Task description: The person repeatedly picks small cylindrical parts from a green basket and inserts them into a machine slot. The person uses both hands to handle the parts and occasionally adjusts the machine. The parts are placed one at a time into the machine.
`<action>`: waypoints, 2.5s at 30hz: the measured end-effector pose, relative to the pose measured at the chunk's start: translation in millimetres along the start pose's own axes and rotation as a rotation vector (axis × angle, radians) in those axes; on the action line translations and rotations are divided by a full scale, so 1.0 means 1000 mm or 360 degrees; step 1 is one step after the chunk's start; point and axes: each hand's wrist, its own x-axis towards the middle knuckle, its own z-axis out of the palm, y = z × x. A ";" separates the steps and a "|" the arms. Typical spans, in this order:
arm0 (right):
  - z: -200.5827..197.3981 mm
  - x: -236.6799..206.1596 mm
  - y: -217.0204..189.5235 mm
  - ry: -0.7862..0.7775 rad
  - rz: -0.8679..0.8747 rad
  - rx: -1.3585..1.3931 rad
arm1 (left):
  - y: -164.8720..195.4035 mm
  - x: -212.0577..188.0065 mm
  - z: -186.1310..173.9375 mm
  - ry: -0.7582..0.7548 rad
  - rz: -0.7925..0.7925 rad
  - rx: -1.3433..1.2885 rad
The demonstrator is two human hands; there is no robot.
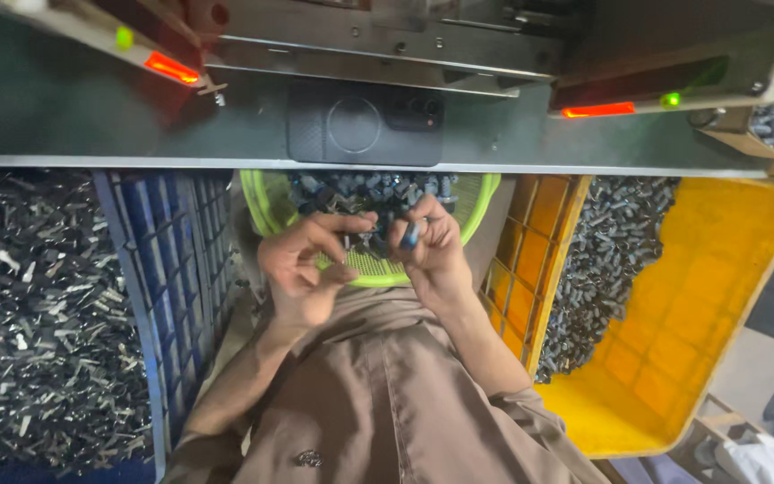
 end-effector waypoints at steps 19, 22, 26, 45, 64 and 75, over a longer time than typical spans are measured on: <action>0.010 -0.033 0.016 -0.0180 -0.0840 -0.1768 | 0.005 0.006 0.002 -0.0434 -0.0004 0.0398; 0.016 -0.031 0.009 -0.0337 -0.1117 -0.1842 | 0.004 0.006 -0.003 -0.0509 -0.0072 0.0359; 0.016 -0.025 0.012 -0.0151 -0.1053 -0.2021 | -0.001 0.008 0.004 -0.0334 -0.0212 0.0309; 0.034 0.053 -0.043 -0.0098 -0.0853 -0.1111 | -0.018 -0.024 -0.031 0.0304 -0.0466 0.0457; 0.035 0.033 -0.068 0.0064 -0.0004 0.0209 | -0.026 -0.040 -0.042 0.0259 -0.0448 0.0534; -0.052 -0.031 -0.303 0.0927 -0.2618 -0.1773 | -0.039 -0.047 -0.038 0.0295 -0.0494 -0.0059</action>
